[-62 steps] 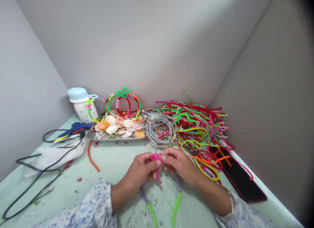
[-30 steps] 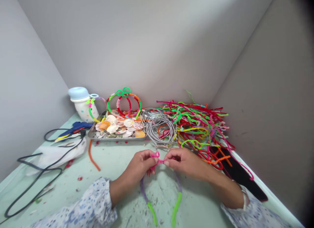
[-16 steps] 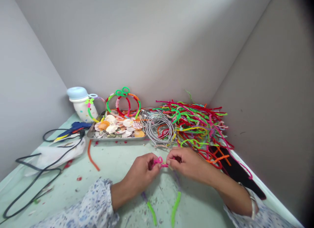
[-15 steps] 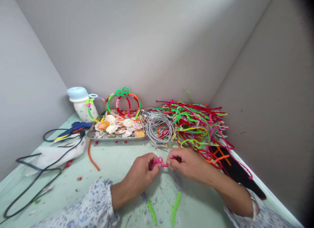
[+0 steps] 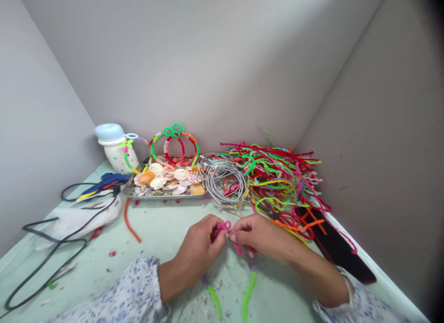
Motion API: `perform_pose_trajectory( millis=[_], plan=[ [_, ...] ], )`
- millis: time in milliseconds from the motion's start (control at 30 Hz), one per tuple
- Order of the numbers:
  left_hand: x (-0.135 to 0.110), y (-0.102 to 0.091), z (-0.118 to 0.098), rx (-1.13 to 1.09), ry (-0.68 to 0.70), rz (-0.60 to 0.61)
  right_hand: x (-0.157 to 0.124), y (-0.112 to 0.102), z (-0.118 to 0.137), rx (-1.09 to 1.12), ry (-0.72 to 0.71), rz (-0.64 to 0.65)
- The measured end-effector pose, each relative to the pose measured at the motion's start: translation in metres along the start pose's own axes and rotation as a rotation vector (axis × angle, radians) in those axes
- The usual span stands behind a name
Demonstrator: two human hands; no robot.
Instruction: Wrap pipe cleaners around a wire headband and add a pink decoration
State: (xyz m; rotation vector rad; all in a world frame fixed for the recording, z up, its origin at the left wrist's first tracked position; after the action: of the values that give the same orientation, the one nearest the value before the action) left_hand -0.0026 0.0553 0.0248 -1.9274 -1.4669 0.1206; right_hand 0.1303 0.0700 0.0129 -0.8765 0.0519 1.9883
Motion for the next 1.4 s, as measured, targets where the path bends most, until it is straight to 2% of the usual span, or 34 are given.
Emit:
perform_pose_trajectory(
  millis=[167, 533, 733, 1167, 1400],
  plan=[
    [0.001, -0.003, 0.0, 0.015, -0.01, -0.026, 0.001, 0.006, -0.002, 0.15, 0.061, 0.096],
    [-0.003, -0.001, 0.002, -0.07, -0.03, -0.087, 0.0, 0.006, 0.006, 0.508, -0.075, 0.03],
    [-0.004, -0.001, -0.004, -0.038, 0.029, -0.071, 0.004, 0.005, 0.003, 0.542, -0.095, -0.023],
    [-0.007, 0.001, -0.009, -0.005, 0.069, -0.035, 0.005, 0.01, -0.002, 0.72, -0.088, -0.032],
    [-0.007, 0.0, -0.014, 0.006, 0.11, -0.029, 0.004, 0.009, -0.001, 0.689, -0.098, -0.043]
  ],
)
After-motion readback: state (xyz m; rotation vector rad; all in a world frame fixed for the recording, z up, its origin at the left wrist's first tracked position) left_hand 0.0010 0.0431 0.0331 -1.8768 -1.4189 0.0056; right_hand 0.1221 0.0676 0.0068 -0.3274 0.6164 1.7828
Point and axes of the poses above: each hand's wrist, its own x-axis towards the middle knuckle, its own y-axis out of the palm, z = x × y, the point moved 7 cm from there along x, towards the middle knuckle, and after that the axes turned 13 degrees about y, right-handed, at the moved point
